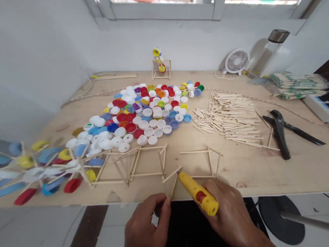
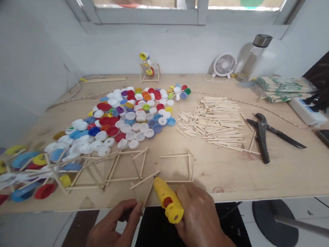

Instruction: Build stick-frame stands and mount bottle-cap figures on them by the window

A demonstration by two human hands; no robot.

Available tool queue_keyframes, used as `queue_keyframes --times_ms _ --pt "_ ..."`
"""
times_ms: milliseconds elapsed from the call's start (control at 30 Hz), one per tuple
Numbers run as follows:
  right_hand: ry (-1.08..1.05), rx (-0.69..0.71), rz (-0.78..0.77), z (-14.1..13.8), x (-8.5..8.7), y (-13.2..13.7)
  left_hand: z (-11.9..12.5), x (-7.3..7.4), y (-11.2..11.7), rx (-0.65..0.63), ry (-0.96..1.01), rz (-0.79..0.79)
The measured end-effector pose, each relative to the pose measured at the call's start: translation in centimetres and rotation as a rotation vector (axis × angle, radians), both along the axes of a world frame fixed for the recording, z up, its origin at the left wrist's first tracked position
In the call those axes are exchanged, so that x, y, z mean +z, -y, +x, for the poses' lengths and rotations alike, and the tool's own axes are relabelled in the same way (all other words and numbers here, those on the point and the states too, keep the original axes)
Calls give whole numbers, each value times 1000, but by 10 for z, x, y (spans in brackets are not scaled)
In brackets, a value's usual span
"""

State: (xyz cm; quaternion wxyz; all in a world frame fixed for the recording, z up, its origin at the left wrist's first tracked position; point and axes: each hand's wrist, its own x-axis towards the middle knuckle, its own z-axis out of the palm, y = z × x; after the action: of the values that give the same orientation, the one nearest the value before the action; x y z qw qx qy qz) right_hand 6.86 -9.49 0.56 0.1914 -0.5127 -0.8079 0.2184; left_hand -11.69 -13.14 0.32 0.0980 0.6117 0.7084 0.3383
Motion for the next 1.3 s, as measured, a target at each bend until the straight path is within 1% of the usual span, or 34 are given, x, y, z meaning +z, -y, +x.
queue_keyframes --times_ms 233,433,633,867,1100,1300 --pt "-2 -11 19 2 -2 -1 -1 -2 0 9 -3 8" --pt "3 5 26 1 -1 -2 0 -2 0 10 3 -18" --pt "18 -11 58 0 -2 -1 -1 -3 0 13 15 -23" --pt "0 -10 52 -1 -1 -2 -1 -4 1 10 0 -10" --pt "16 23 62 1 0 0 0 -4 1 18 3 -18" --pt "-17 32 -16 5 0 2 -1 -4 1 21 6 -22"
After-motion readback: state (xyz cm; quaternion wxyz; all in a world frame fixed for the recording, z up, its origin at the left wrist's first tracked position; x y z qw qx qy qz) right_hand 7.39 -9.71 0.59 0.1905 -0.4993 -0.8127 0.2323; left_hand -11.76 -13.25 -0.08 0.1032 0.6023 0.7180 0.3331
